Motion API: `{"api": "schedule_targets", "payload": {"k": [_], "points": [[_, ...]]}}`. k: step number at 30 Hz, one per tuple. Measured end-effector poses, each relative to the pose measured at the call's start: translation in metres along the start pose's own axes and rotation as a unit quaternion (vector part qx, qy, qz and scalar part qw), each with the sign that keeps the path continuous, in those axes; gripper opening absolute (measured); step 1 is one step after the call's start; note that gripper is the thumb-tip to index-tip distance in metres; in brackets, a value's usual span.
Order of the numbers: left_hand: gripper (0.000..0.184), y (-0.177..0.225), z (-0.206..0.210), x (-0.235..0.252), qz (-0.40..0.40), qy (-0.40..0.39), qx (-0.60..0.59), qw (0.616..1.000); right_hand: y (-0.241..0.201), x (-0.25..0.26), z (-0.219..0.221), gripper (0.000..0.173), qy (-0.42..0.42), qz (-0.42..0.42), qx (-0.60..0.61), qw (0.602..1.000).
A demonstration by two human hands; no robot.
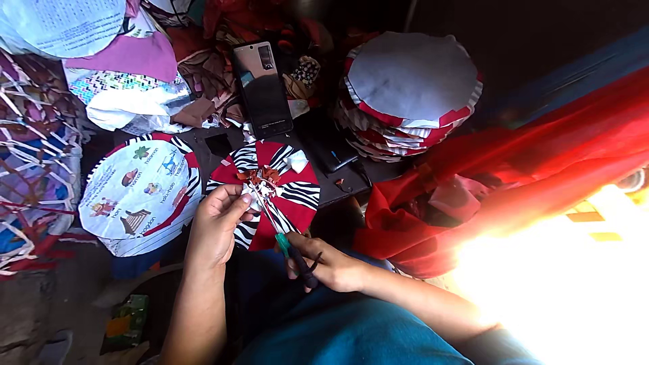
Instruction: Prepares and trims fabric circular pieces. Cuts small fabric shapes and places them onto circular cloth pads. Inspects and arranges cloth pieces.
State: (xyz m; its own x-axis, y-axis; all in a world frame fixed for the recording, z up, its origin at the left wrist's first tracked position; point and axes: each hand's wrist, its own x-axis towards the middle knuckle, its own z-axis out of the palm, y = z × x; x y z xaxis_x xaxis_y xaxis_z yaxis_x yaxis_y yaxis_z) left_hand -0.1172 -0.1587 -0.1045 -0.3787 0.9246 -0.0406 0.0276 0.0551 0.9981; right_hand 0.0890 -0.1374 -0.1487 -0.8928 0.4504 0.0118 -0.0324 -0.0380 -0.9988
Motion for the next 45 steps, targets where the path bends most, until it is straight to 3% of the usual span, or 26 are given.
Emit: {"api": "schedule_targets", "payload": {"k": [15,21,26,32,35,39,45], "points": [[0.024,0.000,-0.002,0.002,0.013,0.019,-0.007,1.000,0.012,0.002,0.012,0.023,0.118,-0.067,-0.039,0.990],[0.021,-0.002,-0.002,0.001,0.009,-0.001,-0.006,1.000,0.008,0.000,0.005,0.033,0.052,-0.024,0.031,0.998],[0.021,-0.002,-0.001,-0.001,0.011,-0.034,0.020,0.999,0.011,0.002,0.006,0.029,0.079,-0.055,0.025,0.995],[0.019,-0.004,-0.006,0.007,0.012,-0.019,0.024,0.999,0.014,0.002,0.009,0.022,0.140,-0.071,-0.030,0.987],[0.017,-0.003,-0.005,0.008,0.012,-0.007,0.034,0.999,0.012,0.000,0.006,0.022,0.104,-0.029,0.005,0.994],[0.019,-0.001,-0.005,0.007,0.016,-0.014,0.045,0.999,0.010,-0.001,0.001,0.034,0.045,-0.015,0.042,0.998],[0.028,0.001,-0.004,0.004,0.010,-0.019,0.063,0.998,0.012,0.002,0.002,0.034,0.064,-0.058,-0.002,0.996]]}}
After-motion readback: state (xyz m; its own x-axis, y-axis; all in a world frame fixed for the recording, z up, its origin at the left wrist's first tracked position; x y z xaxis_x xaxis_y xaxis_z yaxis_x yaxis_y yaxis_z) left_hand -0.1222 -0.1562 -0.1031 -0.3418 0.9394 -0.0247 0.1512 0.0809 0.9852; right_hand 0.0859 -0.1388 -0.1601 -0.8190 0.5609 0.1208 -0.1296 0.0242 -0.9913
